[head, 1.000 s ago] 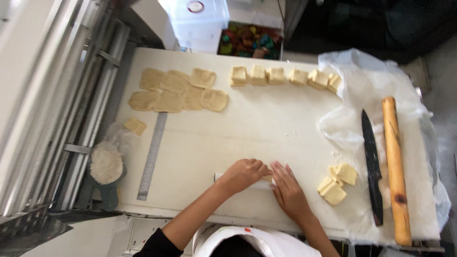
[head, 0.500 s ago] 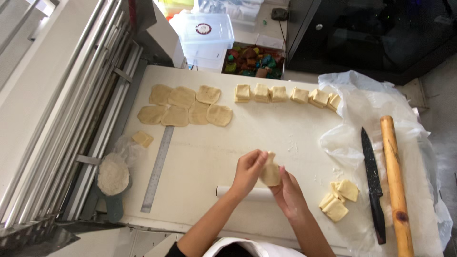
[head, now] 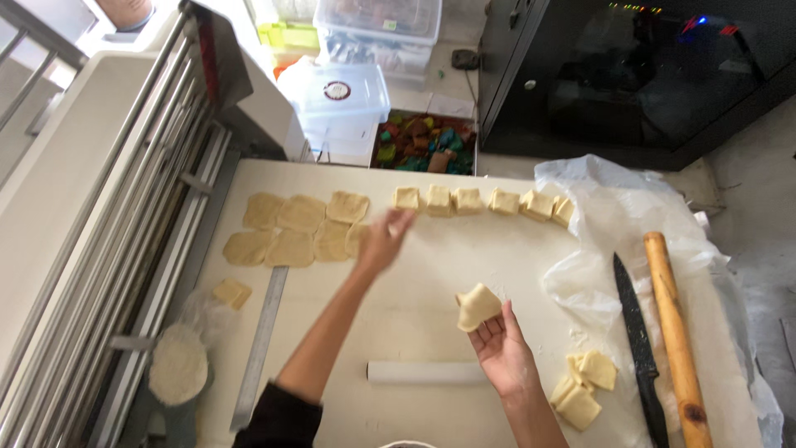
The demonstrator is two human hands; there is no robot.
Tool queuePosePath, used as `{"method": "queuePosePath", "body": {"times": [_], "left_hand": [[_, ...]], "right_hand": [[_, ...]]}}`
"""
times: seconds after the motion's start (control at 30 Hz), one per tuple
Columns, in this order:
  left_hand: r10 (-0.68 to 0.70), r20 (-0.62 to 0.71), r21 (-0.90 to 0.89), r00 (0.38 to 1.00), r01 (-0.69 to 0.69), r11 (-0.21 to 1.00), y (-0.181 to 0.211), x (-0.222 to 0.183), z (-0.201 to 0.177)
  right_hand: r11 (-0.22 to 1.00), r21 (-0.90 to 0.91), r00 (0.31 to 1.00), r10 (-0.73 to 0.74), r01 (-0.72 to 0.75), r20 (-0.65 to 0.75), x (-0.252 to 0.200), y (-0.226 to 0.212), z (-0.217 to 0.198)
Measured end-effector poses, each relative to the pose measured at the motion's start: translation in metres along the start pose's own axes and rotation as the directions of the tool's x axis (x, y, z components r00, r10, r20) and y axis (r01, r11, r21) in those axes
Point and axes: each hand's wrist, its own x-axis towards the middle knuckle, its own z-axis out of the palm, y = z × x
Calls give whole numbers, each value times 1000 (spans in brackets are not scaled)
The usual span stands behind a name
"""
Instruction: The person prepares pieces of dough by rolling them into flat circles with a small plastic pipe, then folding the circles into squares and setting them aside.
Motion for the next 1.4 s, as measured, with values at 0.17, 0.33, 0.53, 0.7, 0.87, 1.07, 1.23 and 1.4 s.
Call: {"method": "queuePosePath", "body": {"times": [0.17,0.33,0.53,0.7,0.87,1.07,1.23,1.4], "left_hand": [[-171,44,578,984,115,808,-18,89,18],[-96,74,486,993,48,873,-13,91,42],[-231,-9,-68,973,230,971,3,48,-1],[-94,-195,-300,976,32,953,21,-24,-103],[-284,-257,-454,924,144,879,34,-130,-177],[-413,-386,-505,825,185,843,-2,-238,-187],[-407,-373,-643,834,84,761,-18,-272,-149],[-371,-231,-644,899,144,751,27,-264,-94]], "right_hand": [[999,23,999,-35,35,25,25,-7,-38],[997,7,997,-75,75,9,52,-23,-57],[856,-421,951,-235,301,201,87,-27,31],[126,-775,757,-359,619,546,133,-27,154],[-259,-117,91,-113,959,989,192,-16,197],[-449,-132,255,226,884,940,202,8,144],[-459,-40,159,222,887,962,179,8,147],[198,-521,369,506,831,780,40,28,91]]}}
